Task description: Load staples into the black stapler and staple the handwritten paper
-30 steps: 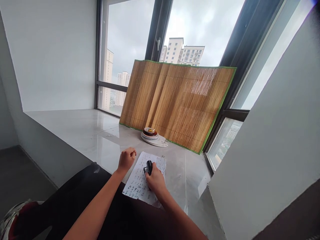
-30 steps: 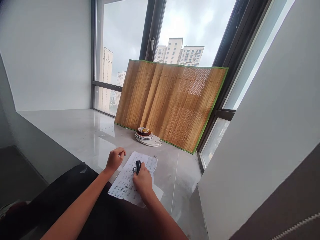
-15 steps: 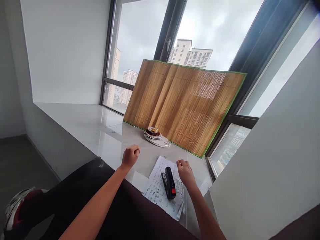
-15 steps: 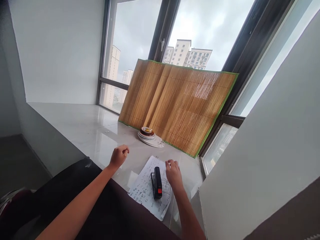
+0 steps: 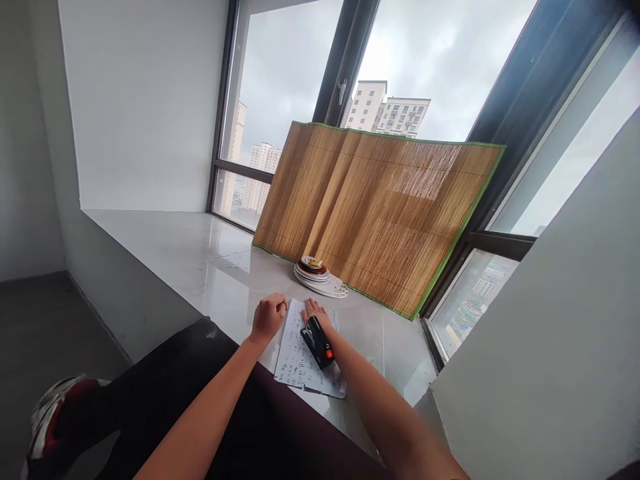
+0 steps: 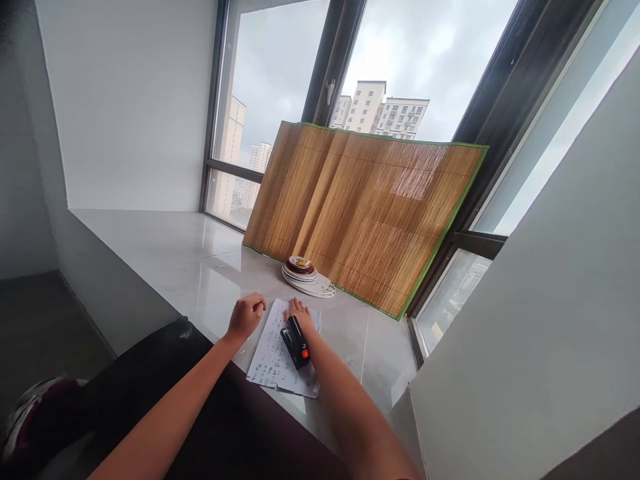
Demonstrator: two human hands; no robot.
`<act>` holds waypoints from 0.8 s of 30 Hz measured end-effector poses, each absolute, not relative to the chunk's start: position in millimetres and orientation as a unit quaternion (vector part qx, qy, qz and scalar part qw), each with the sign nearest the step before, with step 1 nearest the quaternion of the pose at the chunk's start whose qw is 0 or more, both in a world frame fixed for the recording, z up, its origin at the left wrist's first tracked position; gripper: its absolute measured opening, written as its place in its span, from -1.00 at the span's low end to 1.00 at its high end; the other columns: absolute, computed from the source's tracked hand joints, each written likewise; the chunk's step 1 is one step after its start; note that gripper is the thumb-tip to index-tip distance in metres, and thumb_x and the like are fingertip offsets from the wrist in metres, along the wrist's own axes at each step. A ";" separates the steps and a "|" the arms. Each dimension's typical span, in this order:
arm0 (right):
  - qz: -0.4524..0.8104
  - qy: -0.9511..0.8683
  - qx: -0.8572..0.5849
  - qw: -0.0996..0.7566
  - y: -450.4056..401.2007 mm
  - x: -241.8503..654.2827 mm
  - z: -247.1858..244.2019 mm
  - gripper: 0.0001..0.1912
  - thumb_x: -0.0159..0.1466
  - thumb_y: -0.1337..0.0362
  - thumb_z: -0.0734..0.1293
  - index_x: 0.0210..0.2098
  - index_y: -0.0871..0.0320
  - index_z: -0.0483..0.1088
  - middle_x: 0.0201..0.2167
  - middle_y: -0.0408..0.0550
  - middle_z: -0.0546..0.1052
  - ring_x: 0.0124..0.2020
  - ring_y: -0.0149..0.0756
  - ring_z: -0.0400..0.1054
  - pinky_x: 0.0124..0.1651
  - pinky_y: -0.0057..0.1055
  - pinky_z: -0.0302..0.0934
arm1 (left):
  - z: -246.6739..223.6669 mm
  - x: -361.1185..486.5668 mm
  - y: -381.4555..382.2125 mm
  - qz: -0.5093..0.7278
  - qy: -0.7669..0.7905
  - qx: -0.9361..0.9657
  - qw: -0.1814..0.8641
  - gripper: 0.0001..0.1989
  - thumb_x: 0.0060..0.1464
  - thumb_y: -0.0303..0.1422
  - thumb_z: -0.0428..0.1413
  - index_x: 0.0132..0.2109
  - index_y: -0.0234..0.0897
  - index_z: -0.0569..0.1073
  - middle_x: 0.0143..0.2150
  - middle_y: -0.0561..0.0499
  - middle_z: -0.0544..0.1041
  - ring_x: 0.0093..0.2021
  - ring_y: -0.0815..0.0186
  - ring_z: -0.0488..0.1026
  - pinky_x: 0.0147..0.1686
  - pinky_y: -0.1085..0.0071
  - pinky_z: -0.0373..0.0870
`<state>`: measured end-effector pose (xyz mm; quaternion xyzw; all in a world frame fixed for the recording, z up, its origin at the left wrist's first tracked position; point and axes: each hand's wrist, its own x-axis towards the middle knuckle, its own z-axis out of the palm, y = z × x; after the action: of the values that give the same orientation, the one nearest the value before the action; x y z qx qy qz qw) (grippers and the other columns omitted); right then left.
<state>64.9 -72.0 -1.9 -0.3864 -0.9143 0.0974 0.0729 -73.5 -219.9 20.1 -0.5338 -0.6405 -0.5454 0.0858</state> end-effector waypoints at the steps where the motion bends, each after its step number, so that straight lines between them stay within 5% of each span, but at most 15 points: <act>1: 0.102 -0.918 -0.375 0.076 -74.1 49.9 -0.7 -0.43 0.53 0.22 0.09 0.47 0.25 0.07 0.53 0.21 0.00 0.55 -0.05 -0.13 0.50 -0.03 -0.21 | 19.9 -74.1 -220.3 -0.547 -0.638 -0.534 0.089 -0.71 0.12 -0.57 -0.06 -0.49 -0.23 0.40 -0.43 0.01 0.49 -0.39 0.29 0.40 -0.29 0.40 0.24; 9: 0.134 -0.929 -0.330 0.098 -96.6 -11.5 -1.4 -0.41 0.52 0.28 0.08 0.50 0.14 -0.01 0.56 0.11 -0.11 0.56 -0.16 -0.21 0.51 -0.03 -0.22 | 18.0 -81.5 -222.7 -0.554 -0.634 -0.532 0.092 -0.72 0.12 -0.56 -0.04 -0.49 -0.22 0.41 -0.44 0.01 0.51 -0.36 0.27 0.44 -0.23 0.40 0.28; 19: 0.108 -0.906 -0.396 0.100 -79.8 66.8 -9.6 -0.41 0.51 0.21 0.10 0.48 0.20 0.07 0.53 0.18 0.02 0.54 -0.08 -0.09 0.51 -0.02 -0.20 | 1.5 -85.4 -215.9 -0.397 -0.728 -0.559 0.001 -0.70 0.11 -0.58 -0.02 -0.43 -0.23 0.55 -0.36 -0.09 0.62 -0.26 0.17 0.54 -0.20 0.34 0.33; 21: 0.104 -0.903 -0.403 0.107 -78.9 81.0 -7.2 -0.43 0.50 0.22 0.12 0.45 0.19 0.12 0.51 0.18 0.08 0.53 -0.09 -0.07 0.51 -0.03 -0.17 | -3.0 -81.4 -213.4 -0.385 -0.703 -0.599 -0.008 -0.71 0.11 -0.58 0.01 -0.32 -0.22 0.61 -0.22 -0.10 0.66 -0.09 0.14 0.56 -0.04 0.30 0.37; 24: 0.109 -0.897 -0.404 0.145 -80.7 90.9 0.2 -0.43 0.44 0.24 0.19 0.42 0.18 0.20 0.49 0.16 0.14 0.52 -0.11 -0.03 0.48 -0.10 -0.07 | -9.8 -74.6 -210.3 -0.346 -0.661 -0.666 -0.023 -0.61 0.23 -0.48 -0.01 0.11 -0.23 0.57 0.18 -0.16 0.57 0.23 0.13 0.44 0.21 0.22 0.31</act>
<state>90.9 -80.7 0.2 -0.4040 -0.8967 0.1088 0.1447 -74.6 -210.3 -9.8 -0.6657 -0.6606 -0.3463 -0.0227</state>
